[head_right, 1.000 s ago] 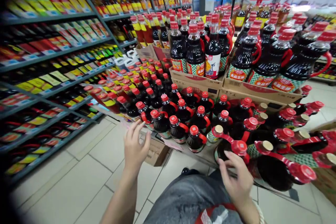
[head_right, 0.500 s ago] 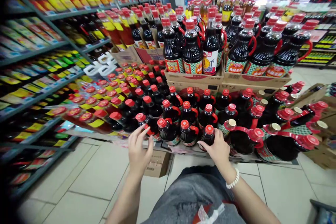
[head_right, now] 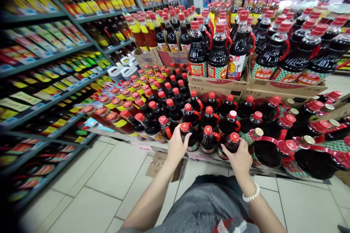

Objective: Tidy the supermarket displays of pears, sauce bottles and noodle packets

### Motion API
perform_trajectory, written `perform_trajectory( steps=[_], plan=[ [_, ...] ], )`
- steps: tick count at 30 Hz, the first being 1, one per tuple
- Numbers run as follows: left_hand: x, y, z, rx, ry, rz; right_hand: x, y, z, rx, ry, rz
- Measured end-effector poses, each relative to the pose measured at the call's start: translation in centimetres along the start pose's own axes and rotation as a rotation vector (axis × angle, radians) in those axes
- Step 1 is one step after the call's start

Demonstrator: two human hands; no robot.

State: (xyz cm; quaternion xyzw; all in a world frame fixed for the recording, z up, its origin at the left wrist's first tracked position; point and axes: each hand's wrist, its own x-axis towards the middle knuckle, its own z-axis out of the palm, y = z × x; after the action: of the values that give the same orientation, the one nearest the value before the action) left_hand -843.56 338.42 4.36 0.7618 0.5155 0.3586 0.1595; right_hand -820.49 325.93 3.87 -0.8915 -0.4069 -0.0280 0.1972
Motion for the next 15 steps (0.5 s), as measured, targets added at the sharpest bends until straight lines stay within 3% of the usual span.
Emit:
perform_trajectory(
  steps=[10, 12, 15],
  plan=[
    [0.3, 0.1, -0.3, -0.022, -0.014, -0.026, 0.0, -0.4, 0.4, -0.008, 0.025, 0.024],
    [0.2, 0.1, -1.2, -0.054, -0.055, -0.004, -0.1, -0.4, 0.4, 0.016, 0.032, 0.021],
    [0.4, -0.7, -4.2, -0.128, -0.069, 0.085, -0.9, 0.7, 0.3, 0.118, 0.063, -0.015]
  ],
)
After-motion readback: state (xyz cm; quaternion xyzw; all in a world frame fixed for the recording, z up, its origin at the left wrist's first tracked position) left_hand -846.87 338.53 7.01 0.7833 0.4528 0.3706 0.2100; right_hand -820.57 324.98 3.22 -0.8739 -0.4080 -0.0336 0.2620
